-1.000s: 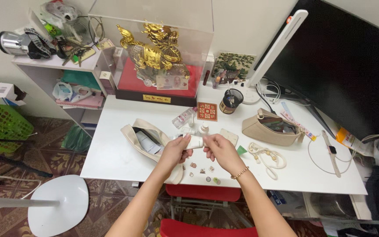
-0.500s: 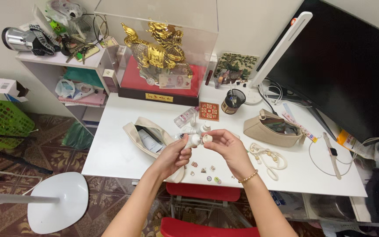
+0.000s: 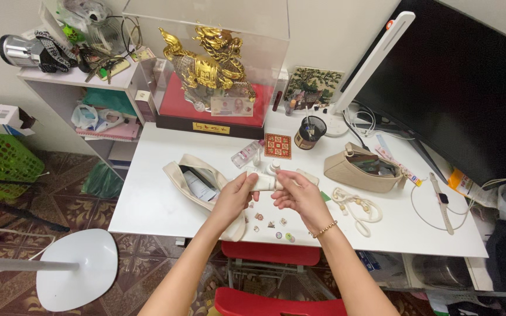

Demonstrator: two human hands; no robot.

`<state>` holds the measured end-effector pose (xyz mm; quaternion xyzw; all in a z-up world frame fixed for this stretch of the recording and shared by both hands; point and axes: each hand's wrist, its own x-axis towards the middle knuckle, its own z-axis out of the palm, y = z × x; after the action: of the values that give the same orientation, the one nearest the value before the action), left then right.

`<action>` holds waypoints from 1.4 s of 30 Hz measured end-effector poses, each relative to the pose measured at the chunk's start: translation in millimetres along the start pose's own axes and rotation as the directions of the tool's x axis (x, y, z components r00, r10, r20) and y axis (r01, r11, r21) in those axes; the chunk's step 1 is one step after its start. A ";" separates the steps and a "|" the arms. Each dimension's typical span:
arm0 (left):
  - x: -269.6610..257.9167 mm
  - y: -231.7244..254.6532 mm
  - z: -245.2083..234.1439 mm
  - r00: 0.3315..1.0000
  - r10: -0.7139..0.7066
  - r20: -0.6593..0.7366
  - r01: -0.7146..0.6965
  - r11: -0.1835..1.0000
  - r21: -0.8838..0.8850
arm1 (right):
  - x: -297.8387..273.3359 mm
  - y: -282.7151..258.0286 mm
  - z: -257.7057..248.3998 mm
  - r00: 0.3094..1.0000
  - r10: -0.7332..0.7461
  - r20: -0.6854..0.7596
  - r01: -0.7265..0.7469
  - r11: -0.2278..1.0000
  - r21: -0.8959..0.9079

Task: The person packs a beige handbag with daily essentials, including small bottles, a green packet, a white tube, and a pink bottle. They place each item into the bag, then close it and set it aside.

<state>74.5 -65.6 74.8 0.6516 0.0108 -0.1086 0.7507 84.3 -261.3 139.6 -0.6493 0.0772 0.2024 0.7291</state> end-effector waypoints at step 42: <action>8.5 5.2 7.0 0.977 -0.214 -0.018 0.200 0.937 -0.287 | -12.0 -13.9 11.8 0.940 -0.295 0.174 0.342 0.814 -0.469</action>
<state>82.9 -73.1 79.6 0.5351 0.1131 -0.1685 0.8201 77.1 -253.2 158.5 -0.8068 -0.1208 0.1204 0.5657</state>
